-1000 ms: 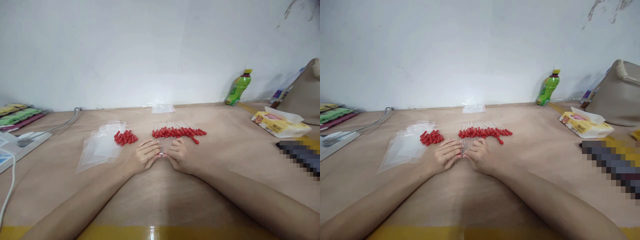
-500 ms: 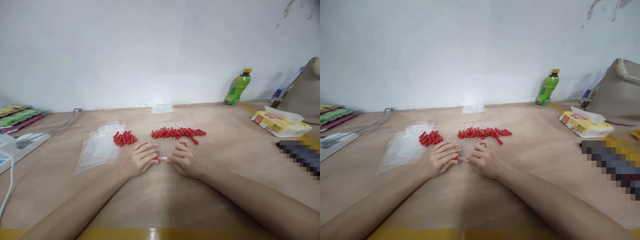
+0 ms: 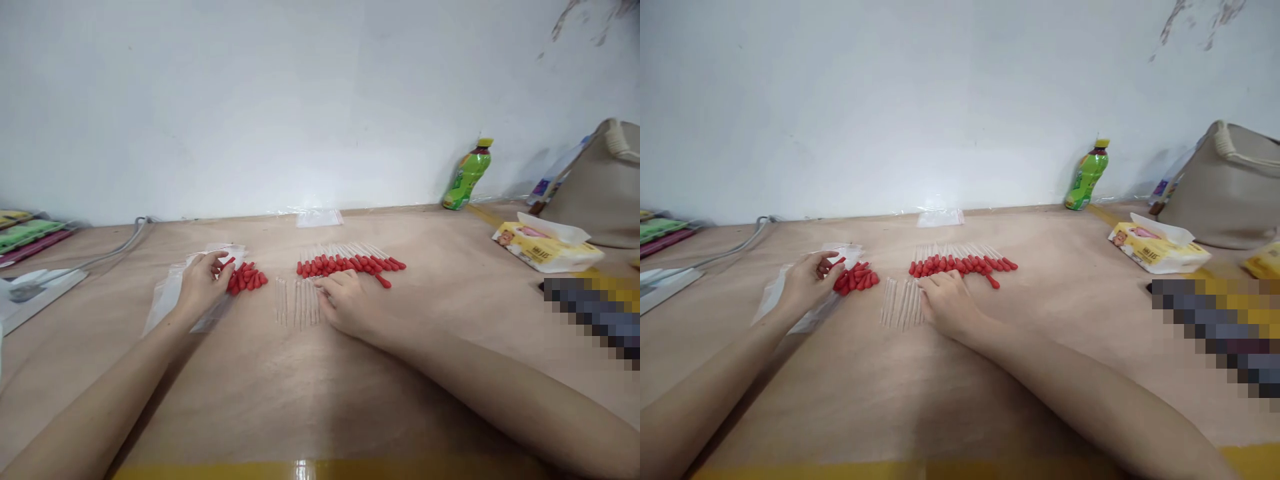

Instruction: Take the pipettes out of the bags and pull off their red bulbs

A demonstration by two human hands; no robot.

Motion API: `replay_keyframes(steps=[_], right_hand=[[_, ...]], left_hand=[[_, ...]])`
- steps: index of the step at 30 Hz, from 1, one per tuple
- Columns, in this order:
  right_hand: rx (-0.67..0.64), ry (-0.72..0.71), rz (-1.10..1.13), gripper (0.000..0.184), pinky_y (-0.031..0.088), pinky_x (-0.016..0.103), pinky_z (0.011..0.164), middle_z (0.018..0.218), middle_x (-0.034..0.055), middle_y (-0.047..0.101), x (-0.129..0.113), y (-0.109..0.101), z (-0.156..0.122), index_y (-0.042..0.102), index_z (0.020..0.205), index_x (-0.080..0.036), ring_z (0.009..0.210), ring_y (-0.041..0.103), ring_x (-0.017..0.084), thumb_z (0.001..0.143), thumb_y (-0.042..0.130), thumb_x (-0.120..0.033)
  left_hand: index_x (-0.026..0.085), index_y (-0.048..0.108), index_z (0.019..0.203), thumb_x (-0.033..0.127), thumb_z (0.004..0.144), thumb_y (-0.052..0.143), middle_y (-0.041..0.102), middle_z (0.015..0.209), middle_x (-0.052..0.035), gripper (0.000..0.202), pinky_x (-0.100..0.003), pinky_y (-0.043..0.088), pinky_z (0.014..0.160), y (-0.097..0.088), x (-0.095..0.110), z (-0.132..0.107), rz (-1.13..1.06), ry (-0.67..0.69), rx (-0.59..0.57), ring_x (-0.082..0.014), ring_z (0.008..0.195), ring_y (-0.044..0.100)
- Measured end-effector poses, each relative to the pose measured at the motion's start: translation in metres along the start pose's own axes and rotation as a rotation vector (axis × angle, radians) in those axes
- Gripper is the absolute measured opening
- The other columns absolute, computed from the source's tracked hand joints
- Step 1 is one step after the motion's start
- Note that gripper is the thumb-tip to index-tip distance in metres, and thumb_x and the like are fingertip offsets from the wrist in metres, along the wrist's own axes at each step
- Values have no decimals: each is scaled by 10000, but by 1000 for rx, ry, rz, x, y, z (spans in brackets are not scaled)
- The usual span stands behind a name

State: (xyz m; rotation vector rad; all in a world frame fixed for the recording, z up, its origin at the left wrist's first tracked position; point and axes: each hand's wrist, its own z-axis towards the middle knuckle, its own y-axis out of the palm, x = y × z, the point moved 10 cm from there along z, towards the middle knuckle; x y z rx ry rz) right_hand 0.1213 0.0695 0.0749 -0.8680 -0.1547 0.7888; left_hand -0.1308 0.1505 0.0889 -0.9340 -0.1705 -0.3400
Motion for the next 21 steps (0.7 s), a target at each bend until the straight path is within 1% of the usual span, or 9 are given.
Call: replay_keyframes(steps=[3,6,7,9,11,14,17,19,21], right_hand=[[-50,-65,-60,167,316,310,712,737,60,607,-18,20,12,599,790,-136,722,515,165,796,432,-121],[-79,-131,-149,145,294,324,723,750,80,592,-33,37,20,581,756,-123,729,494,176,790,441,-115],[-94,-138,-171,136,287,330,733,760,85,590,-36,41,21,581,760,-118,740,492,181,787,448,-114],[-132,-129,-187,126,276,344,752,772,91,588,-40,49,24,585,772,-111,766,494,191,783,460,-117],[-160,-87,-165,146,266,361,766,791,99,590,-40,52,26,596,783,-107,806,497,204,803,461,-160],[-189,-18,-69,288,258,376,786,831,108,594,-40,52,26,608,815,-109,877,490,219,843,463,-357],[-210,-5,31,494,259,383,795,859,107,584,-42,49,23,612,810,-118,892,481,223,760,486,-593],[-183,1,65,545,262,383,792,866,100,576,-39,42,19,612,798,-125,861,483,210,725,480,-649],[-128,6,66,519,261,382,797,846,86,576,-31,30,14,614,785,-134,820,487,190,737,477,-633]], left_hand=[[196,581,943,377,772,529,602,777,-38,255,-356,446,714,0,15,-5,64,108,48,-199,714,552],[207,600,855,365,787,521,597,811,-57,189,-387,422,806,-9,49,-22,67,271,166,-232,831,546],[208,602,837,349,798,509,594,795,-54,173,-371,432,793,-7,61,-29,23,312,146,-222,821,550],[195,595,864,315,831,462,609,834,-53,182,-337,452,776,6,82,-42,-101,357,-3,-199,821,566],[177,581,935,312,854,419,620,902,-63,226,-314,474,743,20,93,-52,-196,314,-138,-188,828,585],[162,574,977,325,869,383,643,927,-69,273,-316,489,736,34,93,-56,-265,221,-232,-191,835,605],[163,579,984,342,866,384,659,944,-69,289,-330,495,754,40,87,-54,-297,163,-254,-199,852,617],[164,579,993,354,862,393,659,972,-71,297,-340,495,772,44,84,-52,-319,141,-278,-207,885,618],[164,575,1002,363,859,399,657,990,-75,301,-351,491,792,48,82,-53,-341,121,-306,-213,910,614]])
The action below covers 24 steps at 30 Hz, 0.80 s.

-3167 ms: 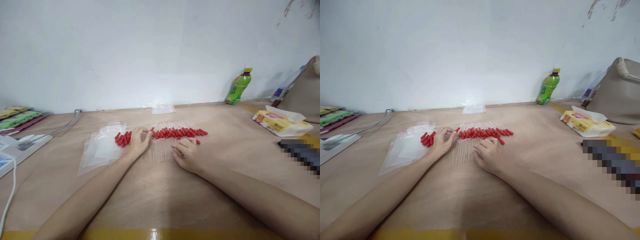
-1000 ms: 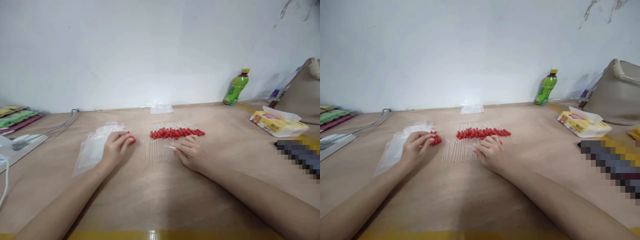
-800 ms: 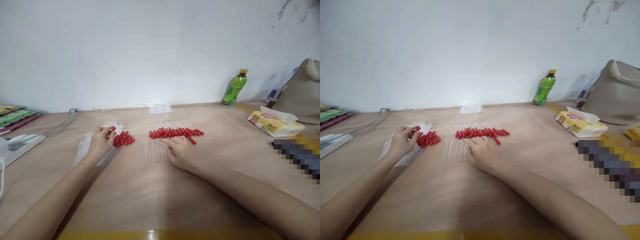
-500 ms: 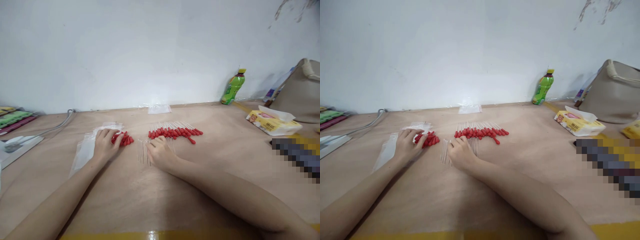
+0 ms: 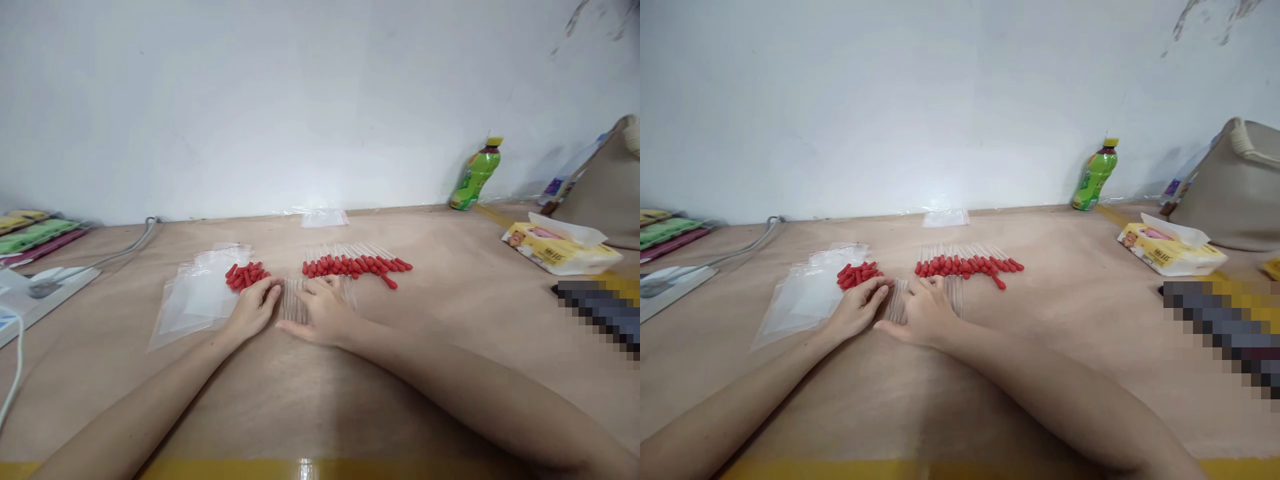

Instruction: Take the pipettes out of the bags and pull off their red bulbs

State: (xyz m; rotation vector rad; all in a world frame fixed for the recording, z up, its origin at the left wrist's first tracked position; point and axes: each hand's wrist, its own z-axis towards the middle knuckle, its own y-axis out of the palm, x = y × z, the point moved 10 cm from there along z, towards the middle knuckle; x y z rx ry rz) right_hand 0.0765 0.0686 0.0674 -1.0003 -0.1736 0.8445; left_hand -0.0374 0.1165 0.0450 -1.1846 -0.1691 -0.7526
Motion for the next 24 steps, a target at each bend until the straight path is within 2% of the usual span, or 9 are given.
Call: replay_keyframes(steps=[4,8,11,14,17,20,22,24], right_hand=[[112,-30,-60,396,260,388,820,781,59,584,23,-28,-23,630,778,-155,790,493,176,781,502,-530],[133,-30,-84,319,293,403,833,826,56,599,50,-49,-48,641,877,-180,814,506,183,790,529,-466],[74,-39,-66,341,343,401,847,1053,94,579,58,-52,-59,628,980,-192,969,501,218,787,541,-459],[38,-63,-45,371,355,412,906,1190,100,528,56,-50,-62,605,1055,-204,1109,453,232,792,537,-456],[13,-93,-27,369,351,423,945,1221,95,517,53,-46,-61,608,1054,-204,1158,430,229,794,533,-456],[12,-89,-16,374,354,423,958,1221,103,515,54,-45,-60,614,1048,-192,1170,423,229,798,527,-457],[16,-85,-10,377,356,424,961,1218,104,515,56,-44,-60,615,1049,-189,1172,421,231,800,524,-457],[19,-82,-7,386,358,434,961,1215,104,517,57,-44,-61,612,1054,-188,1169,422,237,796,525,-463]], left_hand=[[168,564,1007,361,859,407,647,995,-77,290,-362,477,806,4,-1,0,-7,-9,-5,-212,914,602],[170,578,964,362,843,431,631,948,-74,270,-376,460,782,2,12,13,111,76,43,-218,878,569],[174,605,874,382,827,448,616,895,-66,265,-389,425,830,6,21,33,200,93,50,-225,901,540],[171,630,775,419,810,455,604,861,-84,306,-403,404,851,19,18,55,289,-4,5,-245,920,531],[165,642,701,419,788,471,615,795,-99,318,-400,418,804,31,15,71,322,-67,-37,-265,894,545],[166,613,569,371,763,485,598,610,-73,310,-341,443,672,39,8,80,336,-124,-94,-240,729,577],[165,574,497,340,754,481,559,507,-55,324,-312,433,588,38,5,84,344,-161,-115,-217,604,566],[159,572,531,315,761,470,577,540,-62,296,-313,431,585,29,7,84,356,-172,-85,-220,609,568]])
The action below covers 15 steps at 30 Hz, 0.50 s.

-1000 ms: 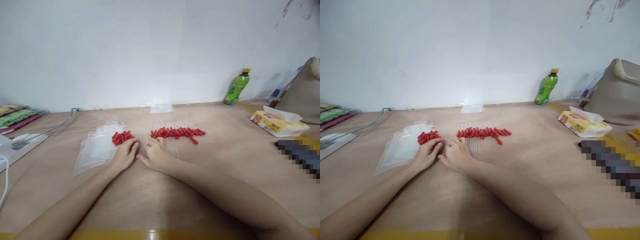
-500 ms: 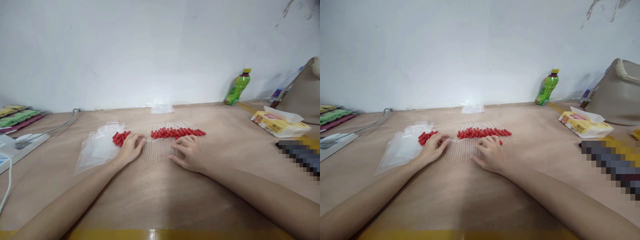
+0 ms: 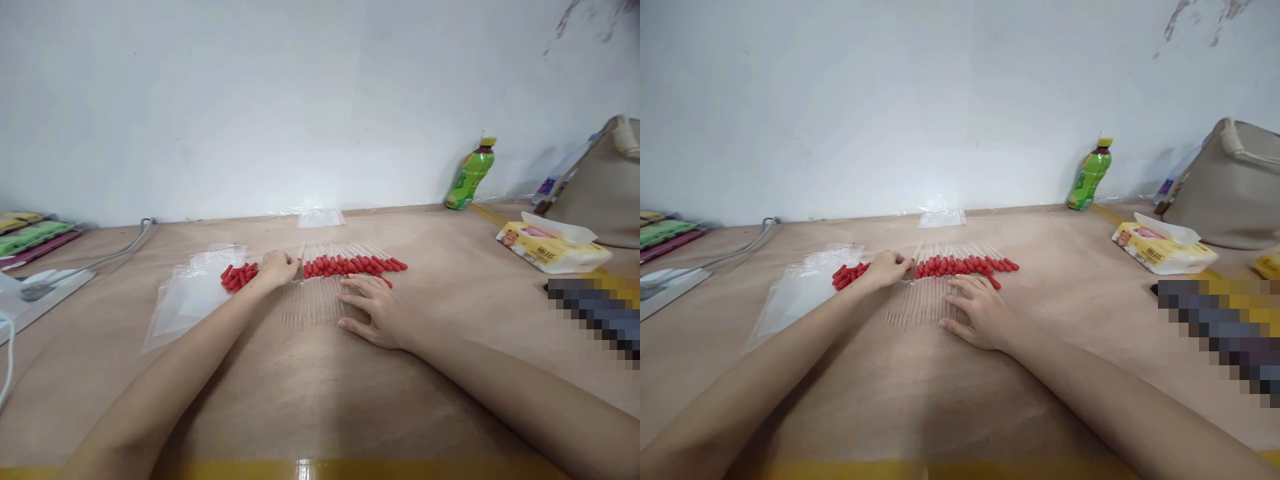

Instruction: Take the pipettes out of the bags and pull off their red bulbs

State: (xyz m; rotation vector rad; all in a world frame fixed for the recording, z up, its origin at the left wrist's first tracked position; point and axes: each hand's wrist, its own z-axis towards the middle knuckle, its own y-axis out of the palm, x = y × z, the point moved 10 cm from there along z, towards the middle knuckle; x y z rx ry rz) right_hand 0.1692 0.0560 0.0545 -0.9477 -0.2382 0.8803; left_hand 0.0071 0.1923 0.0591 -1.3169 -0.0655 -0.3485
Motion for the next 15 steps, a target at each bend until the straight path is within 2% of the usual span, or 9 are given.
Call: replay_keyframes(steps=[3,5,7,9,12,15], right_hand=[[-1,4,4,416,365,445,961,1213,103,518,2,2,-1,587,1100,-191,1165,424,246,791,532,-464],[21,7,13,448,373,442,963,1220,102,512,3,1,-2,540,1166,-194,1165,425,244,794,535,-443],[76,10,25,491,380,429,970,1241,106,492,3,-2,-2,465,1243,-191,1168,426,237,804,531,-400],[137,8,34,525,386,413,976,1267,114,465,3,-6,-3,392,1297,-186,1176,423,230,815,519,-351],[197,0,37,557,397,398,973,1282,121,447,1,-9,-3,326,1333,-185,1180,425,227,822,509,-309],[216,-8,38,561,408,398,958,1260,123,472,0,-8,-2,343,1322,-178,1158,447,226,813,530,-323]], left_hand=[[139,583,758,294,810,426,626,809,-104,227,-343,434,702,-23,0,-16,14,10,127,-247,818,569],[146,547,883,298,851,389,609,898,-95,221,-339,430,752,-34,4,-37,12,81,208,-226,869,555],[160,523,918,285,873,381,603,871,-66,194,-313,446,731,-38,20,-65,-4,320,275,-192,818,564],[172,523,912,264,881,395,602,869,-53,161,-289,457,716,-34,29,-92,14,499,284,-173,802,572],[174,531,926,211,870,433,618,899,-50,119,-269,466,704,-31,37,-120,57,657,333,-157,796,584],[158,540,933,164,854,460,631,906,-58,112,-260,476,709,-37,52,-134,91,777,415,-150,793,593]])
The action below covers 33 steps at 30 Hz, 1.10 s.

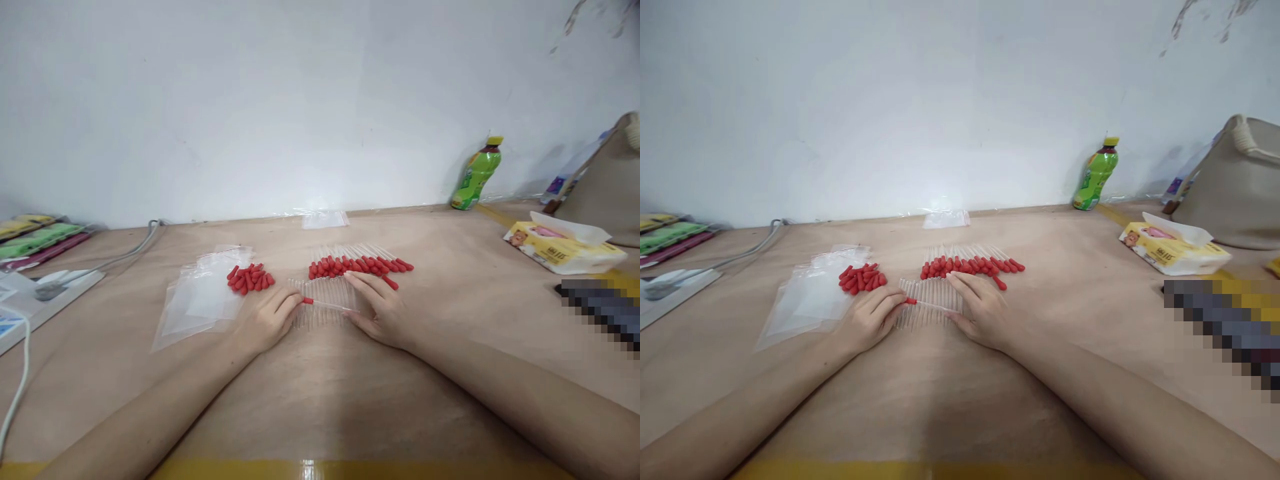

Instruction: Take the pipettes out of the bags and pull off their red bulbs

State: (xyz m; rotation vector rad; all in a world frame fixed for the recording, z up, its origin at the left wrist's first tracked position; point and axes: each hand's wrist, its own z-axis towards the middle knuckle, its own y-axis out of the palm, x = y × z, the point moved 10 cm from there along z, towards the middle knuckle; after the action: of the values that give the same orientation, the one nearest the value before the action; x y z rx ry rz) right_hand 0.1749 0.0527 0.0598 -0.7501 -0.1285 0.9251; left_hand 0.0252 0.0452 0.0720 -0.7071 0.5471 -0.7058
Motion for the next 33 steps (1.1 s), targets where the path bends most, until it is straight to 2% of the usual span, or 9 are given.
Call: replay_keyframes(steps=[6,10,12,15,18,22,27,33], right_hand=[[-23,-106,-1,415,421,420,915,1117,100,594,-17,8,9,539,1137,-163,1083,506,231,785,576,-379],[-41,-124,10,225,443,400,892,980,80,656,-25,13,14,620,974,-149,1023,546,215,832,527,-297],[-35,-130,22,187,454,379,889,945,73,667,-26,15,14,632,939,-140,994,562,198,849,501,-239],[-14,-151,36,177,452,378,906,964,70,669,-26,16,12,638,929,-141,987,569,189,847,505,-225],[-4,-174,54,176,444,387,923,999,63,663,-26,17,10,638,947,-158,1009,564,185,845,512,-228],[-25,-159,84,205,441,379,937,1041,77,646,-24,21,9,625,996,-158,1033,555,181,843,518,-242],[-22,-163,123,206,448,361,941,1039,91,645,-25,26,9,606,1000,-149,1015,571,170,849,509,-251],[-41,-204,130,156,453,338,950,905,92,673,-35,22,10,602,849,-136,934,610,152,863,451,-167]], left_hand=[[143,551,904,147,826,515,633,854,-59,86,-239,493,679,-9,12,6,-27,83,72,-135,739,597],[144,553,906,137,805,554,633,849,-56,101,-227,496,669,-7,14,3,-69,103,73,-124,729,590],[138,562,919,154,795,576,635,868,-67,125,-247,500,703,-9,12,6,-104,67,84,-137,774,593],[145,564,1036,250,783,607,618,1037,-107,277,-346,482,827,-4,10,12,-127,9,43,-206,974,568],[179,566,1081,270,801,587,596,1137,-91,295,-394,449,897,1,17,17,-144,51,19,-227,1095,520],[184,599,1002,200,824,553,661,1027,-44,184,-391,450,914,4,22,17,-154,89,52,-193,1038,575],[170,603,967,185,822,551,662,1031,-50,155,-378,451,927,1,27,17,-161,131,78,-180,1034,583],[147,601,929,168,807,564,675,995,-53,129,-387,416,971,-2,34,18,-139,181,66,-176,1030,584]])
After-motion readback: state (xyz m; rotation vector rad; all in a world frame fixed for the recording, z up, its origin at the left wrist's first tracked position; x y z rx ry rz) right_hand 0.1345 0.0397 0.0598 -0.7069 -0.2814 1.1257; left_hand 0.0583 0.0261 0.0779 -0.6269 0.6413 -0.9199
